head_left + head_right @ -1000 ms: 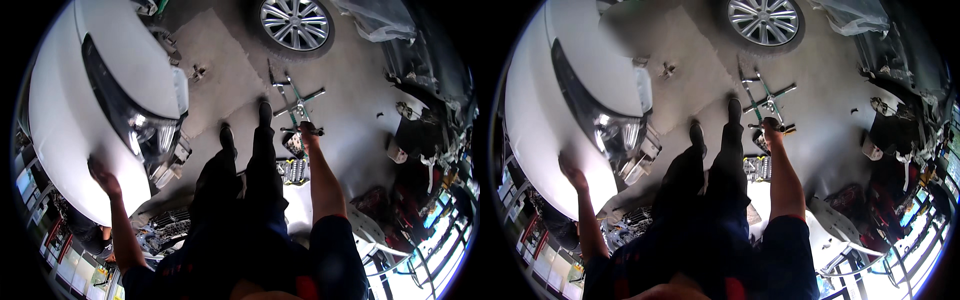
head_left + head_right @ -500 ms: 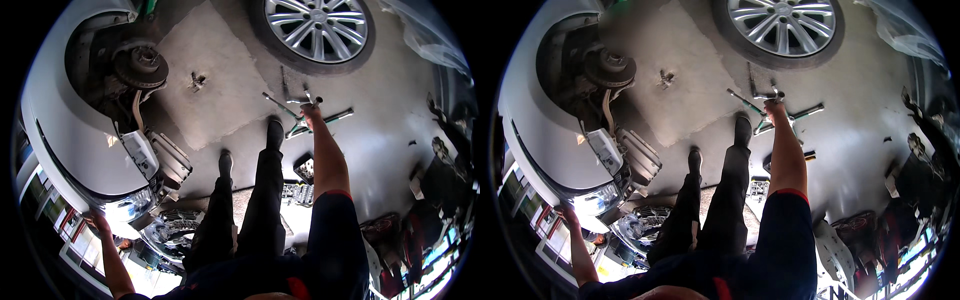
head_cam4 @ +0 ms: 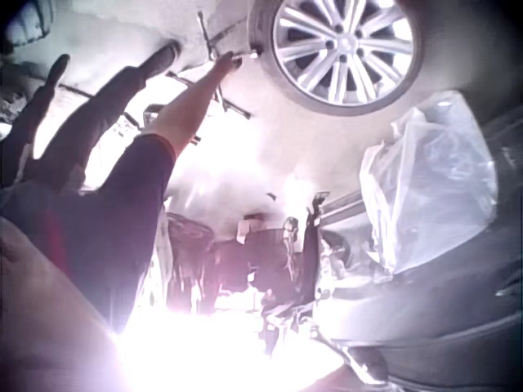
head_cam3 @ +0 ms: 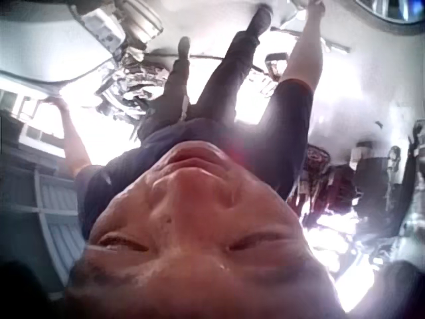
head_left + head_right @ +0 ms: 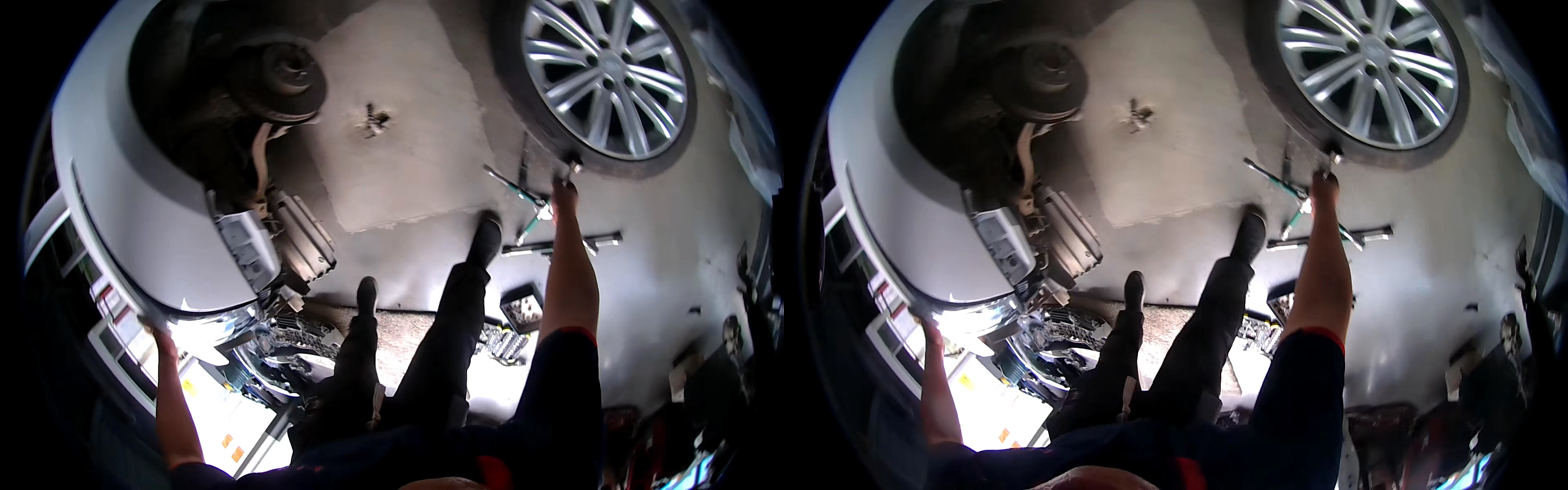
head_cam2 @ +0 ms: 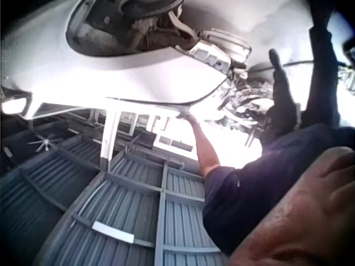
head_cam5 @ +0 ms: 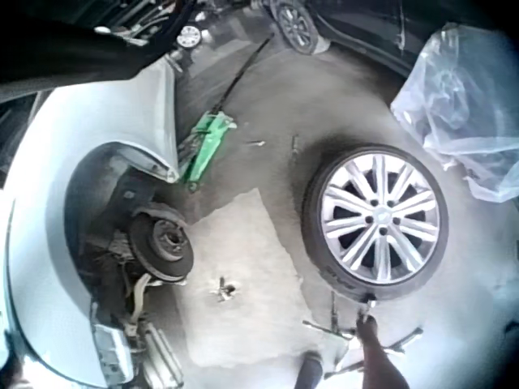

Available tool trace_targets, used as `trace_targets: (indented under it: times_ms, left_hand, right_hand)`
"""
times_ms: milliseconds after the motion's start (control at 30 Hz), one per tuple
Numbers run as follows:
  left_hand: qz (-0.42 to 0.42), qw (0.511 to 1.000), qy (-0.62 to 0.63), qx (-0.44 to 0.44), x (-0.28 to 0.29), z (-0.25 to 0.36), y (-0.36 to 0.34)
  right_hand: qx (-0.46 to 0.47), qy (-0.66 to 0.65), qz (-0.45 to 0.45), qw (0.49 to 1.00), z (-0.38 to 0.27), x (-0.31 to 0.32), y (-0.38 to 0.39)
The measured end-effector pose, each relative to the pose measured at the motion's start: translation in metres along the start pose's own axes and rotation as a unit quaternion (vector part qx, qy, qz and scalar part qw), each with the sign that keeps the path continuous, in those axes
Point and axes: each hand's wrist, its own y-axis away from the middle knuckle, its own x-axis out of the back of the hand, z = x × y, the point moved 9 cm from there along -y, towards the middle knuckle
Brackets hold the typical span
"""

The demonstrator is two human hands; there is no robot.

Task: The person loosens screws near a car headlight using a socket driver, adjusts the headlight and fender by hand, closes the car hood, and presses along the fender and headlight edges to align the panels.

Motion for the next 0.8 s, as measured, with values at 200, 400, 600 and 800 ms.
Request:
trace_targets:
  times_ms: [200,400,600,800]
  left_hand:
    - [0.131,0.988,-0.022,-0.075,-0.033,0.010,0.016]
    - [0.102,0.992,-0.071,-0.007,-0.076,0.048,0.054]
    - [0.125,0.961,-0.245,-0.020,-0.084,0.064,0.075]
    - [0.150,0.950,-0.257,-0.097,-0.091,0.102,0.096]
  right_hand:
    - [0.161,0.166,-0.003,0.973,0.028,0.025,0.091]
    - [-0.163,-0.023,-0.348,0.923,0.118,0.026,0.313]
    - [-0.173,0.086,-0.298,0.935,0.004,0.082,0.399]
    - [-0.082,0.050,-0.200,0.975,-0.208,0.103,0.391]
